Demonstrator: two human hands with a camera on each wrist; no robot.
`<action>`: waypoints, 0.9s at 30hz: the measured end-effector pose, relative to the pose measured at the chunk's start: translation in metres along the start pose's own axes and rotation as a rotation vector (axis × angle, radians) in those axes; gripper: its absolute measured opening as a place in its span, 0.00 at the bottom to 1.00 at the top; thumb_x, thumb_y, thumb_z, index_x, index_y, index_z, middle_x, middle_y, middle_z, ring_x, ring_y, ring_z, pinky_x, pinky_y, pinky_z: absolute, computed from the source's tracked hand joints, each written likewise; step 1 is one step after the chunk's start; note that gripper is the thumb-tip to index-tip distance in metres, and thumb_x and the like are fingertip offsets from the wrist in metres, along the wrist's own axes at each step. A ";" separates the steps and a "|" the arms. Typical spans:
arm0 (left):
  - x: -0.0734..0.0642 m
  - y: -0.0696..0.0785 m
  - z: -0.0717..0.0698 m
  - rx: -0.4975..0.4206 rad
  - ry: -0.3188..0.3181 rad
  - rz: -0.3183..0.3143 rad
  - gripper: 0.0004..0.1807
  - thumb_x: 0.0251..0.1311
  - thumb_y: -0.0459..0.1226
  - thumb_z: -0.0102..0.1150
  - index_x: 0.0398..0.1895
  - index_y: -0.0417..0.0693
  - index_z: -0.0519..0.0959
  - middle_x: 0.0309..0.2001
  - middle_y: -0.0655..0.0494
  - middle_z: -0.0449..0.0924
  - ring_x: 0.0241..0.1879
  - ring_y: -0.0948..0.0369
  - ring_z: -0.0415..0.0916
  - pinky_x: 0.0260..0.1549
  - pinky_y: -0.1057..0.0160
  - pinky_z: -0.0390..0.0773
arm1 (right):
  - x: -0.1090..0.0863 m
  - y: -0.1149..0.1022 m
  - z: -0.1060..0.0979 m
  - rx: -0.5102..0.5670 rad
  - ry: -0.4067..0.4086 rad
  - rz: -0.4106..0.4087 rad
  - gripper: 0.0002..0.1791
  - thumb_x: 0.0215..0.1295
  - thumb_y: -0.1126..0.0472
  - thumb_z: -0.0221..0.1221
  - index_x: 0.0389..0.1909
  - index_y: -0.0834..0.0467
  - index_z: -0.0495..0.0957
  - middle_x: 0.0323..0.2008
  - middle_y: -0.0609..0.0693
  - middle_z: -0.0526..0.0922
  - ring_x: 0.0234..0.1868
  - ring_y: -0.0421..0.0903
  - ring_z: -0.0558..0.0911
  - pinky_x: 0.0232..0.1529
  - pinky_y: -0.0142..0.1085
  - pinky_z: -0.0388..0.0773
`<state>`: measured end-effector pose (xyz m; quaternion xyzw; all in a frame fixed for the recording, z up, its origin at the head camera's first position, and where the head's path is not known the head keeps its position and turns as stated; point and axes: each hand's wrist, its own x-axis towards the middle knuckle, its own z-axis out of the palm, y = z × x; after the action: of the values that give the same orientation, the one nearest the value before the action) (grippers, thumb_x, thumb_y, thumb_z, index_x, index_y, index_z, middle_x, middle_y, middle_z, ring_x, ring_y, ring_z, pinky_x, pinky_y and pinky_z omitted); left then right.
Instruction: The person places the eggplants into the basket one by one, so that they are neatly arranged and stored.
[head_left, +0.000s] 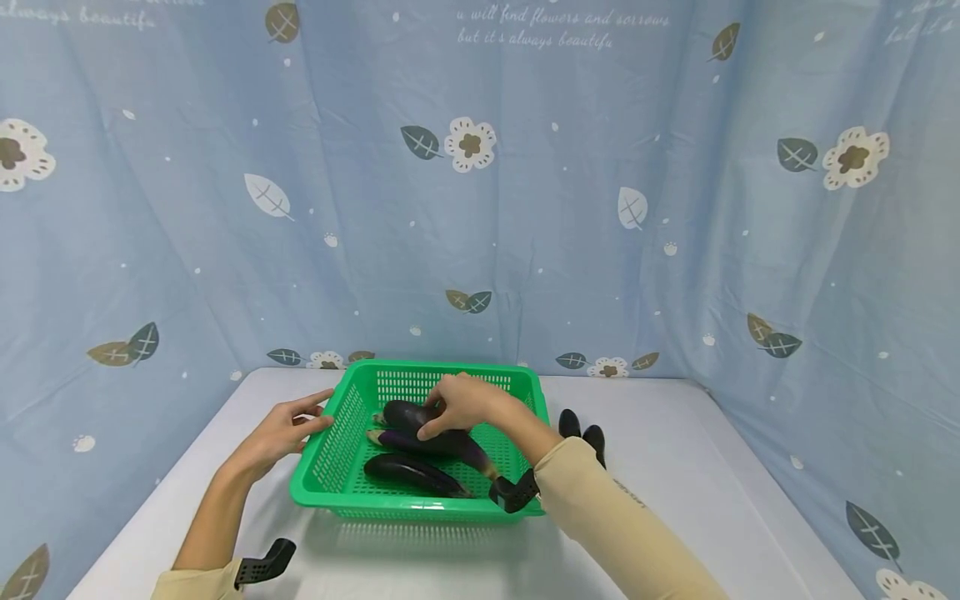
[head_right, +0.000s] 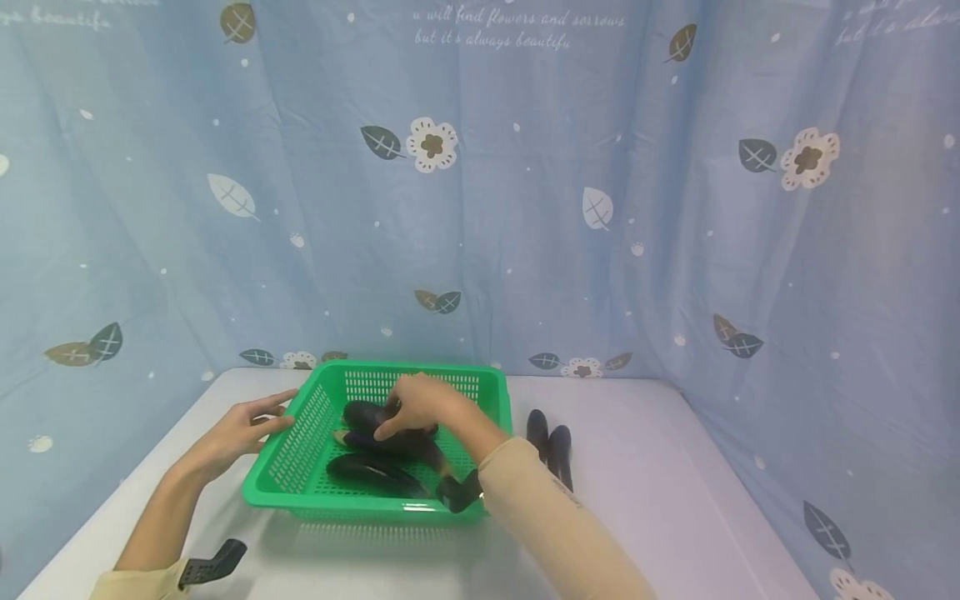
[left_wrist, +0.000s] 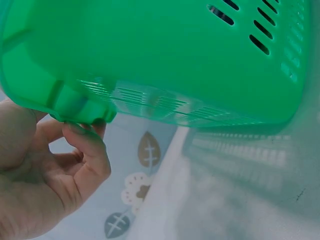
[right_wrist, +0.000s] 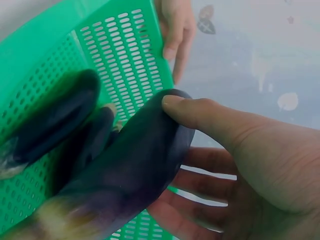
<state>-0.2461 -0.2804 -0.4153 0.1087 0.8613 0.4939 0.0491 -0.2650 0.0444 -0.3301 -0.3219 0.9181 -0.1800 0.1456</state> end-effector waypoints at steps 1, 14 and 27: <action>0.000 0.000 0.000 0.000 -0.001 0.000 0.39 0.69 0.46 0.57 0.77 0.45 0.55 0.58 0.36 0.68 0.42 0.62 0.73 0.40 0.56 0.78 | 0.001 -0.001 0.001 -0.015 -0.002 -0.009 0.27 0.58 0.45 0.69 0.56 0.54 0.82 0.42 0.46 0.87 0.31 0.36 0.81 0.32 0.30 0.77; -0.007 0.001 0.000 0.012 0.006 -0.015 0.39 0.68 0.48 0.58 0.77 0.47 0.56 0.59 0.36 0.68 0.43 0.66 0.74 0.41 0.56 0.78 | 0.008 -0.013 0.014 -0.011 -0.109 -0.029 0.27 0.60 0.46 0.68 0.58 0.53 0.80 0.40 0.42 0.85 0.22 0.45 0.80 0.24 0.31 0.76; -0.009 0.003 0.004 0.019 0.018 -0.020 0.39 0.68 0.48 0.58 0.77 0.47 0.57 0.58 0.38 0.68 0.41 0.65 0.74 0.42 0.55 0.78 | 0.010 -0.023 0.025 -0.074 -0.206 -0.060 0.27 0.59 0.46 0.69 0.58 0.51 0.80 0.43 0.42 0.84 0.29 0.39 0.81 0.32 0.35 0.81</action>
<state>-0.2365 -0.2774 -0.4150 0.0962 0.8675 0.4859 0.0454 -0.2509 0.0155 -0.3446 -0.3710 0.8943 -0.1162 0.2215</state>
